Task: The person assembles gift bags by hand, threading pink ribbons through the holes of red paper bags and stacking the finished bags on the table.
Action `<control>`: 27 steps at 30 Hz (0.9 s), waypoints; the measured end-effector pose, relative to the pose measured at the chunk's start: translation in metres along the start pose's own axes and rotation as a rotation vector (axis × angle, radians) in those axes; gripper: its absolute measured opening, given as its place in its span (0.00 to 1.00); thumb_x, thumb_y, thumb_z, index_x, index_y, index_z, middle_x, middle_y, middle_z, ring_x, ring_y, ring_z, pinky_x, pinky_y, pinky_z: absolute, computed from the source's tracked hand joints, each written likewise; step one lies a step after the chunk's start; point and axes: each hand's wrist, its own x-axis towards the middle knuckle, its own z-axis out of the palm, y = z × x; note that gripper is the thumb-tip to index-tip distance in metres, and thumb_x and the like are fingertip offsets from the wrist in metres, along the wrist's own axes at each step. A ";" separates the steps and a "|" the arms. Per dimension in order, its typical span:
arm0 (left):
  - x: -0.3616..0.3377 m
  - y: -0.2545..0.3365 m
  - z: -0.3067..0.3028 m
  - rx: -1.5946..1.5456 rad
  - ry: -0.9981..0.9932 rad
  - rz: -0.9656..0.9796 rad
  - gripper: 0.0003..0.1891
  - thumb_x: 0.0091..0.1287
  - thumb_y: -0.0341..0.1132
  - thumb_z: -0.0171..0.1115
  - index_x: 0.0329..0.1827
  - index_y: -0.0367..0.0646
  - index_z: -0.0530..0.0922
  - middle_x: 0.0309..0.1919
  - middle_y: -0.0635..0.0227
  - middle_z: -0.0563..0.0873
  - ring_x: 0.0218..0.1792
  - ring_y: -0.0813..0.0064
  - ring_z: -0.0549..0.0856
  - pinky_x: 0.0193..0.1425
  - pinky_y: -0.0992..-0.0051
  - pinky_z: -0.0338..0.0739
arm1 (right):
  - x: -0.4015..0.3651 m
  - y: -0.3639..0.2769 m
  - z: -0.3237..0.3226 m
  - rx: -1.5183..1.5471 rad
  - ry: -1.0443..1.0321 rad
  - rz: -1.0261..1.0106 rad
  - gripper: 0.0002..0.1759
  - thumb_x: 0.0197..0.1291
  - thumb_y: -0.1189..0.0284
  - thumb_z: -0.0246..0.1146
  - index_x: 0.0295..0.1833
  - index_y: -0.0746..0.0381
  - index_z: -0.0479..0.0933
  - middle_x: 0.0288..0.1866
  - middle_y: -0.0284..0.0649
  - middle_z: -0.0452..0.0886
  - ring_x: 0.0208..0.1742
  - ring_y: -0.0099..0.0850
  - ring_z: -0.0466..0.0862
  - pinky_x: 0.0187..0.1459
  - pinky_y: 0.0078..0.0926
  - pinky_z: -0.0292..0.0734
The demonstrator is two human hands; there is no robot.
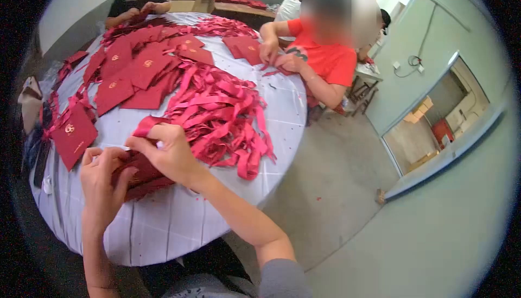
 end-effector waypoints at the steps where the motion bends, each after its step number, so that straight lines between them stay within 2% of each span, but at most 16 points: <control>1: 0.001 0.002 0.001 0.013 0.024 0.005 0.10 0.54 0.29 0.68 0.36 0.42 0.76 0.22 0.68 0.81 0.24 0.66 0.79 0.42 0.67 0.68 | -0.001 -0.001 0.000 -0.033 0.019 -0.009 0.04 0.55 0.75 0.66 0.33 0.66 0.82 0.25 0.43 0.81 0.26 0.28 0.80 0.30 0.25 0.71; 3: 0.001 0.004 -0.001 0.063 -0.043 -0.005 0.08 0.53 0.28 0.68 0.33 0.41 0.77 0.23 0.67 0.81 0.23 0.66 0.77 0.42 0.67 0.68 | -0.002 0.003 0.005 -0.057 0.070 -0.058 0.04 0.56 0.75 0.65 0.32 0.65 0.82 0.24 0.45 0.81 0.24 0.34 0.80 0.27 0.28 0.70; 5: 0.001 0.005 0.000 0.086 -0.014 0.007 0.07 0.53 0.27 0.67 0.31 0.41 0.77 0.23 0.66 0.81 0.22 0.66 0.75 0.41 0.66 0.68 | -0.004 0.003 0.010 -0.115 0.143 -0.061 0.06 0.55 0.75 0.66 0.28 0.66 0.80 0.22 0.47 0.78 0.22 0.39 0.78 0.24 0.33 0.67; 6: 0.000 0.006 0.000 0.093 -0.023 0.003 0.06 0.53 0.27 0.67 0.31 0.40 0.77 0.22 0.65 0.81 0.23 0.65 0.75 0.41 0.66 0.68 | -0.006 0.006 0.010 -0.277 0.152 -0.094 0.04 0.56 0.77 0.66 0.29 0.66 0.81 0.20 0.42 0.78 0.20 0.25 0.76 0.23 0.24 0.67; 9: 0.000 0.006 0.004 0.098 0.033 0.030 0.05 0.53 0.25 0.65 0.30 0.39 0.76 0.20 0.63 0.77 0.22 0.65 0.74 0.42 0.67 0.67 | -0.007 0.008 0.019 -0.314 0.256 -0.185 0.12 0.55 0.76 0.66 0.22 0.67 0.74 0.17 0.45 0.72 0.18 0.35 0.73 0.22 0.31 0.64; 12: 0.002 0.010 0.005 0.116 0.004 -0.020 0.06 0.55 0.25 0.65 0.29 0.38 0.75 0.19 0.62 0.74 0.22 0.64 0.72 0.41 0.68 0.66 | -0.003 0.010 0.021 -0.219 0.291 -0.150 0.13 0.59 0.76 0.64 0.24 0.69 0.73 0.17 0.46 0.70 0.18 0.34 0.71 0.22 0.32 0.63; 15: 0.002 0.009 0.006 0.117 0.029 -0.015 0.05 0.56 0.25 0.64 0.30 0.38 0.76 0.19 0.62 0.75 0.22 0.64 0.72 0.41 0.68 0.67 | -0.001 0.012 0.023 -0.186 0.277 -0.133 0.11 0.60 0.76 0.62 0.25 0.70 0.74 0.19 0.47 0.74 0.19 0.34 0.75 0.22 0.30 0.65; 17: -0.001 0.005 0.005 0.117 0.008 -0.018 0.04 0.57 0.25 0.63 0.32 0.37 0.77 0.21 0.60 0.76 0.26 0.62 0.73 0.43 0.67 0.67 | -0.002 0.013 0.024 -0.157 0.279 -0.132 0.09 0.59 0.78 0.62 0.27 0.70 0.75 0.21 0.47 0.77 0.22 0.34 0.79 0.24 0.28 0.68; 18: -0.003 0.004 0.003 0.099 -0.025 -0.044 0.04 0.58 0.24 0.61 0.36 0.36 0.77 0.27 0.59 0.79 0.31 0.60 0.74 0.46 0.67 0.68 | -0.003 0.010 0.023 -0.170 0.266 -0.129 0.09 0.59 0.78 0.61 0.27 0.71 0.75 0.21 0.47 0.78 0.22 0.33 0.79 0.24 0.28 0.69; 20: -0.007 -0.002 -0.006 0.028 -0.085 -0.052 0.06 0.60 0.23 0.60 0.40 0.35 0.77 0.33 0.59 0.81 0.36 0.58 0.75 0.48 0.67 0.69 | -0.002 0.007 0.024 -0.158 0.264 -0.166 0.09 0.59 0.77 0.61 0.28 0.71 0.76 0.22 0.46 0.78 0.22 0.31 0.79 0.25 0.27 0.70; 21: -0.012 -0.009 -0.013 -0.016 -0.120 -0.086 0.10 0.60 0.20 0.58 0.45 0.35 0.77 0.40 0.60 0.82 0.41 0.60 0.78 0.53 0.68 0.70 | 0.001 0.001 0.025 -0.150 0.262 -0.158 0.09 0.59 0.77 0.61 0.28 0.71 0.76 0.22 0.46 0.78 0.23 0.31 0.80 0.25 0.27 0.70; 24: -0.024 -0.008 -0.030 -0.292 -0.023 -0.322 0.16 0.59 0.16 0.57 0.51 0.36 0.78 0.47 0.60 0.81 0.51 0.64 0.79 0.58 0.70 0.71 | 0.006 -0.012 0.029 -0.145 0.252 -0.201 0.09 0.58 0.78 0.62 0.28 0.70 0.77 0.21 0.45 0.78 0.22 0.31 0.79 0.25 0.27 0.71; 26: -0.027 -0.019 -0.048 0.007 -0.065 -0.077 0.16 0.58 0.16 0.58 0.49 0.36 0.78 0.47 0.61 0.82 0.51 0.64 0.79 0.57 0.70 0.71 | 0.008 -0.010 0.034 -0.222 0.255 -0.185 0.08 0.58 0.77 0.62 0.28 0.70 0.77 0.20 0.45 0.78 0.21 0.28 0.78 0.25 0.26 0.70; 27: -0.031 -0.023 -0.049 -0.060 -0.028 -0.104 0.16 0.57 0.16 0.59 0.49 0.36 0.79 0.47 0.61 0.81 0.52 0.64 0.78 0.57 0.70 0.71 | 0.011 -0.013 0.036 -0.136 0.244 -0.142 0.08 0.58 0.77 0.62 0.28 0.70 0.77 0.20 0.44 0.78 0.22 0.24 0.78 0.25 0.25 0.70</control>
